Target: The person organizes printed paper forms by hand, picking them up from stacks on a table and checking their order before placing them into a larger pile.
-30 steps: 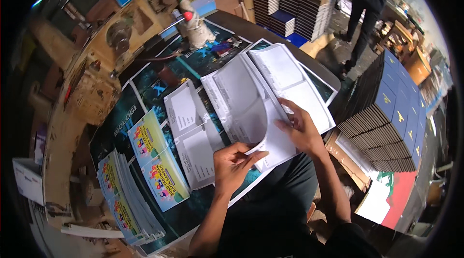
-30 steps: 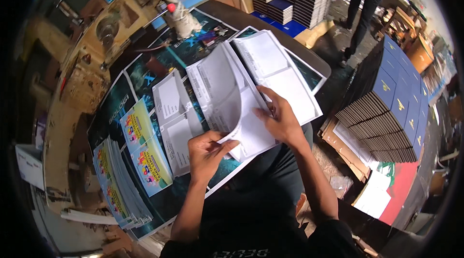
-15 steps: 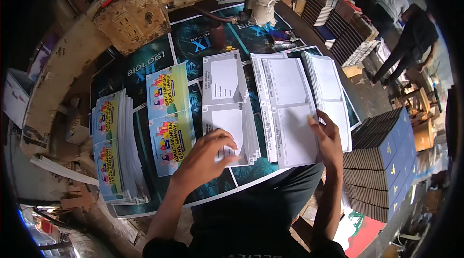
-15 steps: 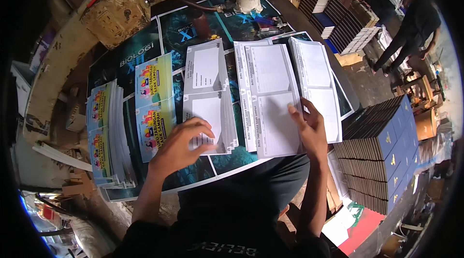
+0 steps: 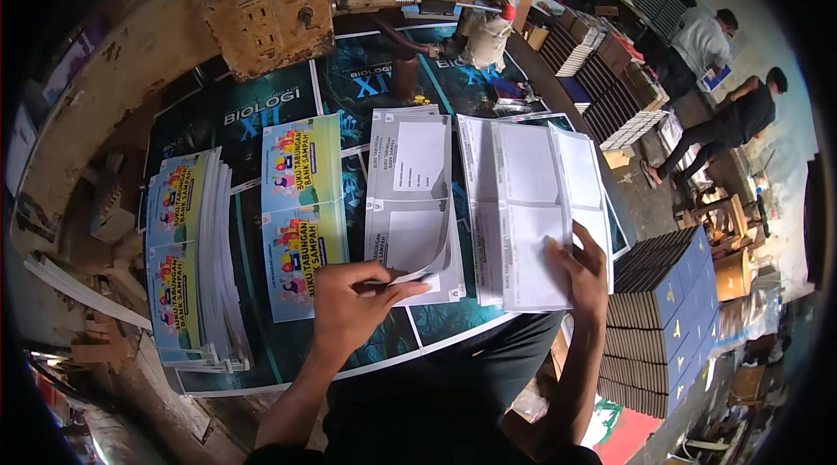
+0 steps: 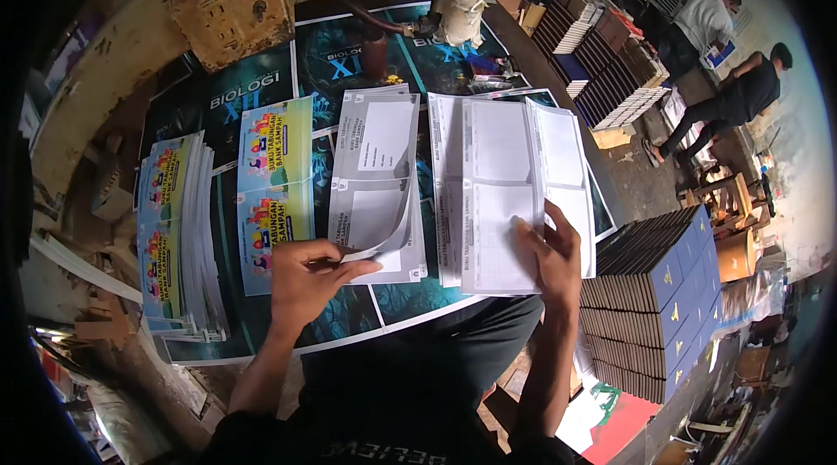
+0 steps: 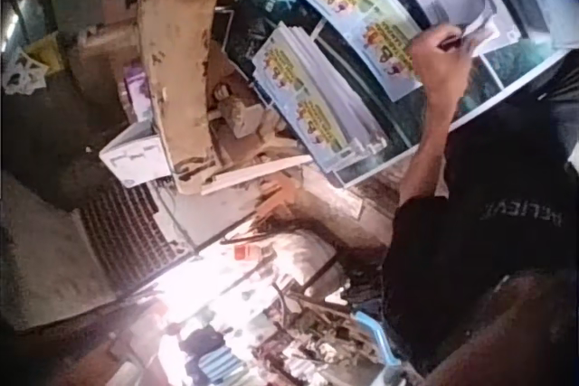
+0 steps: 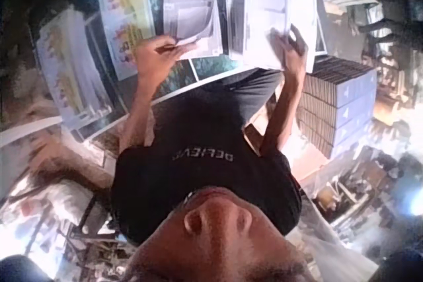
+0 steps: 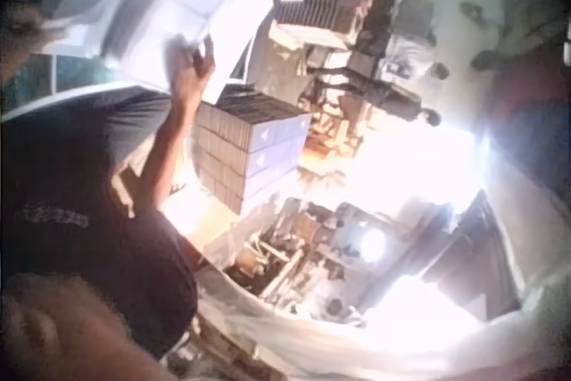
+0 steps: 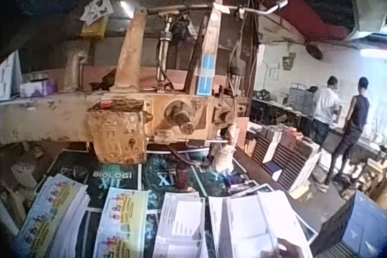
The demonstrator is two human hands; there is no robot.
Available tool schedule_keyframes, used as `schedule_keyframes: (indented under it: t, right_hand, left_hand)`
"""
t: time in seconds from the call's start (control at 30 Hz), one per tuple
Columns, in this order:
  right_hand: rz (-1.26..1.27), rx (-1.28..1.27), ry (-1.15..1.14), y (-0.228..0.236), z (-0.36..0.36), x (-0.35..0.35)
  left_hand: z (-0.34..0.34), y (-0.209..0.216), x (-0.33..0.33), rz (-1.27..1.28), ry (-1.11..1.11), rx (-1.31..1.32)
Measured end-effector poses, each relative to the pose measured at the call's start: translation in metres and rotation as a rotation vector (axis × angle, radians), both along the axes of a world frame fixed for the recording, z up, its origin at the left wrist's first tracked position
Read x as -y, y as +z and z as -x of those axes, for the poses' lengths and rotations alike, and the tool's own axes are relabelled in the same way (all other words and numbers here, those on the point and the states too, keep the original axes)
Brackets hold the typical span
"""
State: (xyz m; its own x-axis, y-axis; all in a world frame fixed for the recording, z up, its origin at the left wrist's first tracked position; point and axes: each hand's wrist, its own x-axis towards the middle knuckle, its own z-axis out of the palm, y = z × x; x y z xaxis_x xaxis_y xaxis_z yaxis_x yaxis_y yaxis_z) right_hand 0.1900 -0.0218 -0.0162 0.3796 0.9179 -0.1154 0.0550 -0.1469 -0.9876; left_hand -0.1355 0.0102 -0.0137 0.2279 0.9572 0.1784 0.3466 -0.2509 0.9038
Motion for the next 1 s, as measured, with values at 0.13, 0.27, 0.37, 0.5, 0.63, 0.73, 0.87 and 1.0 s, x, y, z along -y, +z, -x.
schedule_keyframes:
  t: [0.13, 0.27, 0.37, 0.5, 0.63, 0.73, 0.87, 1.0]
  right_hand:
    - [-0.085, -0.071, -0.018, 0.007, 0.018, -0.003]
    - [-0.109, -0.016, -0.053, -0.006, 0.041, -0.004]
    - [-0.074, 0.096, 0.065, -0.010, 0.085, -0.012]
    - [-0.066, 0.038, 0.259, -0.027, 0.122, -0.024]
    - [-0.026, -0.117, 0.230, -0.039, 0.110, -0.024]
    - [0.066, -0.054, 0.069, -0.009, 0.127, -0.025]
    - [0.132, -0.034, -0.060, -0.012, 0.131, -0.029]
    - [0.049, 0.085, 0.218, -0.007, 0.135, -0.030]
  left_hand:
    - [0.008, -0.019, 0.002, 0.125, 0.113, 0.208]
    - [-0.010, -0.023, 0.009, 0.264, 0.260, 0.669]
    - [-0.008, -0.035, 0.012, 0.337, 0.175, 0.879]
    - [-0.001, -0.007, 0.010, 0.301, -0.179, 0.657]
    - [0.052, 0.029, 0.007, -0.217, 0.012, -0.524]
    - [0.085, 0.020, 0.010, -0.122, -0.089, -0.775]
    - [0.118, 0.005, 0.004, -0.248, -0.148, -0.500]
    - [0.115, 0.017, 0.023, -0.059, 0.154, -0.293]
